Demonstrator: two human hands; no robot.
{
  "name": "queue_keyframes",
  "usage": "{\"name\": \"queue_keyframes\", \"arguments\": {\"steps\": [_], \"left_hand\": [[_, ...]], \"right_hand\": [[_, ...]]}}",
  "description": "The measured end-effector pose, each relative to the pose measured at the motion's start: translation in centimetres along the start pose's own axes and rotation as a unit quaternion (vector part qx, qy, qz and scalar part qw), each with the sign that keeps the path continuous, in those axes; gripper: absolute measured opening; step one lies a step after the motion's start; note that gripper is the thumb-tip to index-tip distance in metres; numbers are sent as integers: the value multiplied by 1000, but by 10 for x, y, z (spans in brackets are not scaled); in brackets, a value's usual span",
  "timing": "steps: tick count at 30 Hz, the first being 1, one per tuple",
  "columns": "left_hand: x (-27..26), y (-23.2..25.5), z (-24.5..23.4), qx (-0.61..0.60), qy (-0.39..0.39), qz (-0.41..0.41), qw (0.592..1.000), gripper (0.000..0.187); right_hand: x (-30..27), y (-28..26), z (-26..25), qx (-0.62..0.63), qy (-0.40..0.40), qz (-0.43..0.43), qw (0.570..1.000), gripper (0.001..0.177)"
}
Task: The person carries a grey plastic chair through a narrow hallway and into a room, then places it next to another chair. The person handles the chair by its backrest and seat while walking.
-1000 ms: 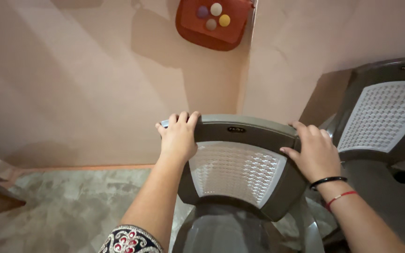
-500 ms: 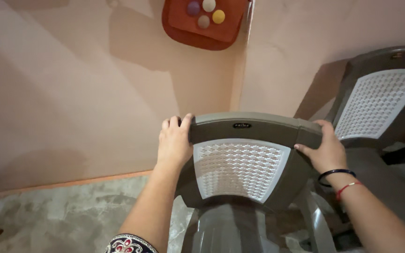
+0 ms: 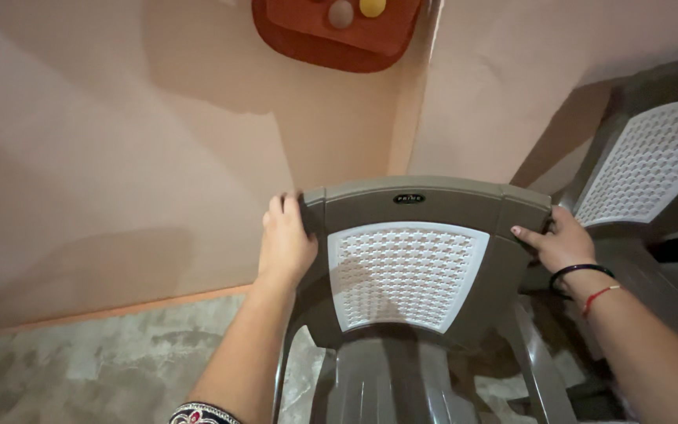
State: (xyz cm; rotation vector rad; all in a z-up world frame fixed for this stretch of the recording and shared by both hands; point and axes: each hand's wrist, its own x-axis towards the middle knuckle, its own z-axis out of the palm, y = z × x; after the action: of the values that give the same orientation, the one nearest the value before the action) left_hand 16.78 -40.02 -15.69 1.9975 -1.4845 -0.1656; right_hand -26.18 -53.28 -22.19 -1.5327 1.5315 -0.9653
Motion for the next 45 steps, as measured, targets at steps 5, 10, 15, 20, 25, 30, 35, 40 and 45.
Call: {"name": "queue_keyframes", "arguments": {"steps": [5, 10, 15, 20, 25, 30, 35, 40, 45], "left_hand": [[1, -12, 11, -45, 33, 0, 998, 82], [-16, -16, 16, -79, 63, 55, 993, 103], [-43, -41, 37, -148, -6, -85, 985, 115], [-83, -79, 61, -129, -79, -124, 981, 105], [-125, -112, 71, -64, -139, -174, 973, 95], [-175, -142, 72, -6, -183, -207, 961, 98], [-221, -152, 66, 62, -247, -245, 936, 102], [-244, -127, 48, 121, -286, -313, 898, 101], [-271, -135, 42, 120, -265, -359, 887, 122]], "right_hand": [[4, -2, 2, -46, -25, 85, 995, 52], [-12, 44, 5, -158, -52, 160, 973, 68], [-23, 107, 1, -254, -67, 156, 952, 76], [-39, 146, -3, -289, -96, 152, 940, 75], [-71, 153, -8, -335, -125, 186, 915, 73], [-108, 176, -16, -353, -134, 206, 903, 82], [-150, 185, -23, -436, -181, 194, 860, 90], [-182, 181, -29, -412, -190, 255, 854, 111], [-197, 193, -35, -377, -176, 287, 863, 122]]}}
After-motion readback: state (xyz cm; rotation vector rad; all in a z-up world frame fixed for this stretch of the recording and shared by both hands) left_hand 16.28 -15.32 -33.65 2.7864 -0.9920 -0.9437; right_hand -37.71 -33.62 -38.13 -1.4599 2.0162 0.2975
